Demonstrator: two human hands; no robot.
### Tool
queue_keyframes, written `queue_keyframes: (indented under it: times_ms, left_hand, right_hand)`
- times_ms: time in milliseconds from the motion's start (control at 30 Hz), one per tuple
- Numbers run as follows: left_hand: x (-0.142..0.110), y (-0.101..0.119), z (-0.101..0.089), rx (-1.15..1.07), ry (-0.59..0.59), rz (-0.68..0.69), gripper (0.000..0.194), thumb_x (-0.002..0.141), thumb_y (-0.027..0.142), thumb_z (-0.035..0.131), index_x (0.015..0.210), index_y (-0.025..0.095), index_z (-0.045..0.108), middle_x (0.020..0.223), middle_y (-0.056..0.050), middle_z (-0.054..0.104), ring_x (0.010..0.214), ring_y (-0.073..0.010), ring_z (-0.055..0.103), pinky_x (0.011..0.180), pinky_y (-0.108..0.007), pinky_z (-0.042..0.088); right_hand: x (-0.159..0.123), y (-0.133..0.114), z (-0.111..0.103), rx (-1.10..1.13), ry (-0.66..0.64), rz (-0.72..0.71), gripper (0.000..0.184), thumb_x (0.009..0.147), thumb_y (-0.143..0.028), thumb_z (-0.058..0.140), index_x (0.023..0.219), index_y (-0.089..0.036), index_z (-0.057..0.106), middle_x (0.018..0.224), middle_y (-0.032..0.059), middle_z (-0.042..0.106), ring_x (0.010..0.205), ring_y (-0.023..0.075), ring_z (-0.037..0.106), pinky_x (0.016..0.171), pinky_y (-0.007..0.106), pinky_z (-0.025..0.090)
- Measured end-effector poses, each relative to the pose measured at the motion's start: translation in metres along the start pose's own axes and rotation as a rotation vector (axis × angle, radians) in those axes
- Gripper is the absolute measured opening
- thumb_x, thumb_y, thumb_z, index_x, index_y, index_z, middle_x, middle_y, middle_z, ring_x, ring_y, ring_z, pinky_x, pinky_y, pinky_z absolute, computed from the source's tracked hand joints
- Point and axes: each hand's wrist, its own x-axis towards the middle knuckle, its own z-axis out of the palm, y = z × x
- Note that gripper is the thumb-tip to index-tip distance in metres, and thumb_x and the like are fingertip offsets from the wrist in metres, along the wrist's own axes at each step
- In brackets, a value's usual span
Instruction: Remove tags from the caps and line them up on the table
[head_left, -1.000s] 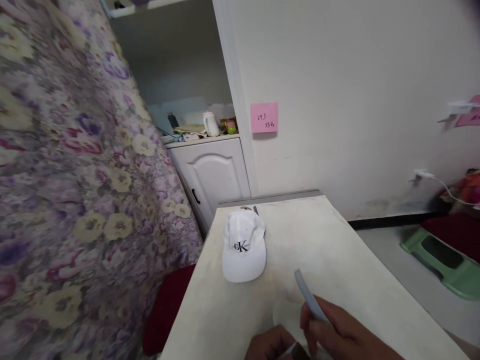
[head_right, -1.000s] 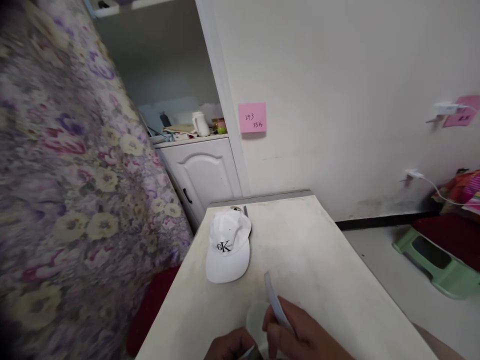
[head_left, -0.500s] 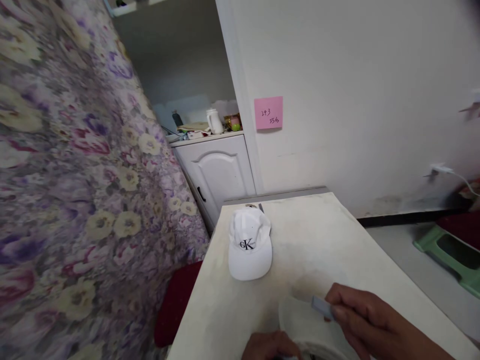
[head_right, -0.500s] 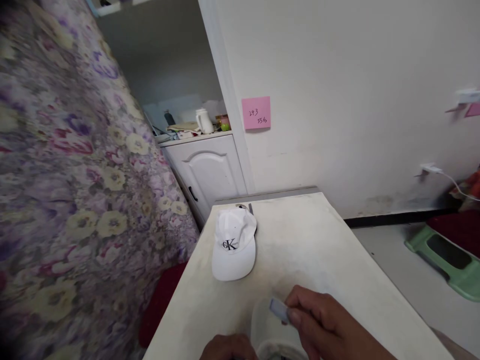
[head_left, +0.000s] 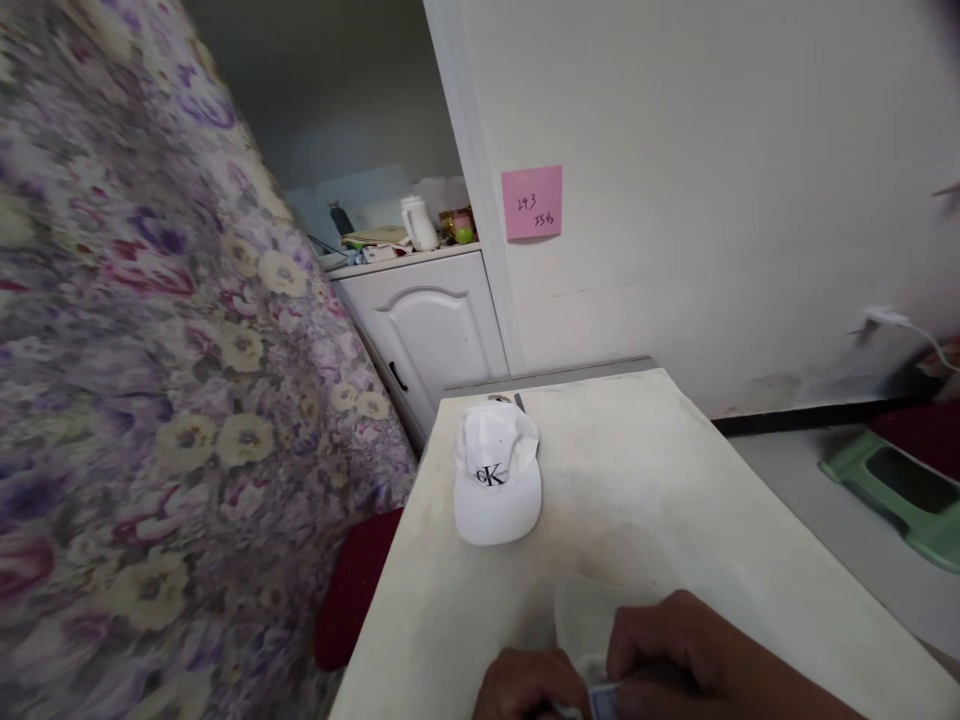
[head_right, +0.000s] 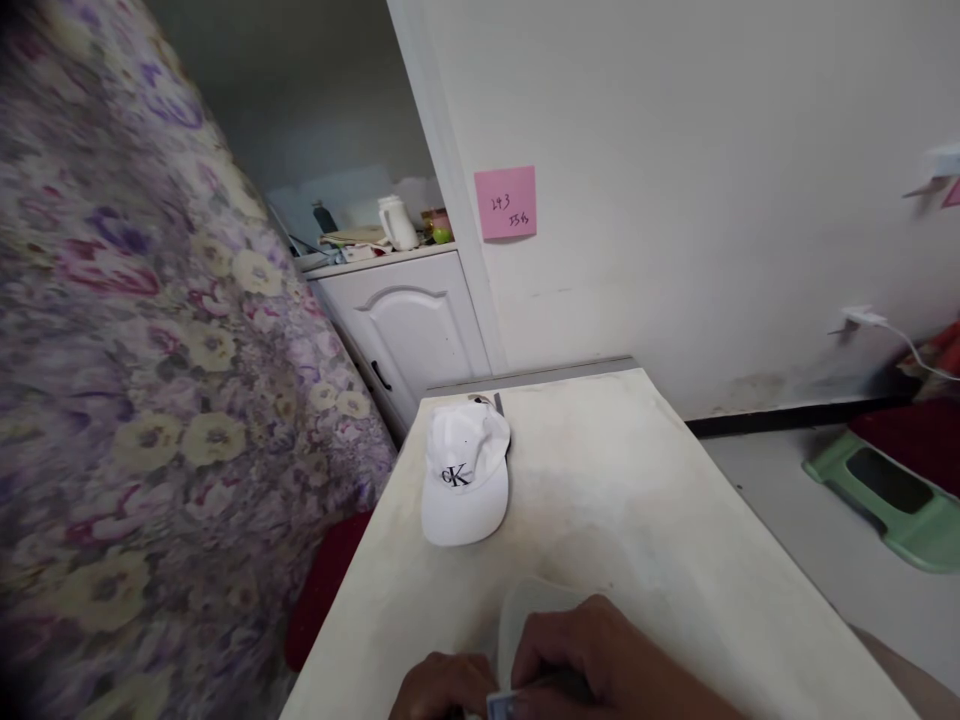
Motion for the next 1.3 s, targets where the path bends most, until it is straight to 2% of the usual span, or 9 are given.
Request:
queue_keyframes:
  times_ms: [133,333,533,733,1033,1200,1300]
  left_hand:
    - [-0.003,-0.004,-0.002,0.013,0.005,-0.029,0.027,0.093,0.046,0.061,0.093,0.028,0.081,0.066,0.0,0.062,0.063,-0.01,0.055,0.061,-0.02,0.039]
    - [-0.005,-0.009,0.0,-0.03,0.022,-0.027,0.025,0.092,0.044,0.063,0.092,0.027,0.081,0.065,0.0,0.062,0.062,-0.0096,0.054,0.06,-0.019,0.039]
    - [-0.006,-0.01,-0.001,-0.022,0.036,-0.017,0.026,0.091,0.045,0.064,0.091,0.026,0.082,0.064,-0.001,0.063,0.062,-0.0106,0.057,0.061,-0.02,0.04]
    - [-0.009,-0.011,-0.002,0.026,0.05,-0.044,0.028,0.09,0.047,0.064,0.087,0.025,0.081,0.063,0.0,0.062,0.06,-0.0102,0.054,0.059,-0.021,0.039]
    - [-0.011,-0.01,-0.002,0.022,0.071,-0.074,0.027,0.09,0.046,0.065,0.084,0.024,0.079,0.063,0.001,0.058,0.058,-0.0088,0.05,0.057,-0.021,0.035]
    - [-0.013,-0.011,-0.002,0.034,0.052,-0.1,0.039,0.089,0.056,0.062,0.08,0.022,0.079,0.062,0.0,0.058,0.06,-0.0106,0.052,0.058,-0.022,0.036]
    - [-0.012,-0.011,0.0,0.011,0.07,-0.093,0.038,0.088,0.056,0.063,0.079,0.022,0.077,0.06,0.001,0.056,0.056,-0.0093,0.048,0.056,-0.022,0.034]
  right_hand:
    - [0.004,0.004,0.002,0.007,0.0,0.007,0.009,0.08,-0.032,0.069,0.08,-0.023,0.072,0.072,-0.0017,0.059,0.072,0.016,0.052,0.061,0.026,0.036]
    - [0.006,0.012,0.009,-0.015,0.015,-0.016,0.011,0.079,-0.034,0.069,0.08,-0.022,0.07,0.071,-0.0006,0.06,0.072,0.0171,0.053,0.06,0.026,0.036]
    - [0.005,0.006,0.008,-0.063,0.02,0.03,0.013,0.08,-0.034,0.068,0.079,-0.021,0.07,0.077,0.0001,0.062,0.079,0.0189,0.056,0.063,0.027,0.037]
    - [0.006,0.004,0.013,-0.042,0.047,0.032,0.013,0.075,-0.033,0.07,0.072,-0.02,0.068,0.069,-0.0016,0.055,0.071,0.0163,0.05,0.06,0.027,0.033]
    - [0.007,0.004,0.014,-0.013,0.054,0.011,0.01,0.075,-0.032,0.07,0.074,-0.022,0.068,0.066,-0.0022,0.056,0.068,0.0153,0.049,0.058,0.027,0.032]
    - [0.007,0.005,0.015,-0.01,0.03,0.005,0.009,0.074,-0.028,0.071,0.071,-0.021,0.067,0.063,-0.0047,0.051,0.065,0.0126,0.045,0.056,0.025,0.03]
    - [0.007,0.002,0.017,-0.005,0.066,0.029,0.008,0.074,-0.027,0.07,0.07,-0.021,0.066,0.063,-0.0049,0.051,0.063,0.0121,0.045,0.055,0.025,0.03]
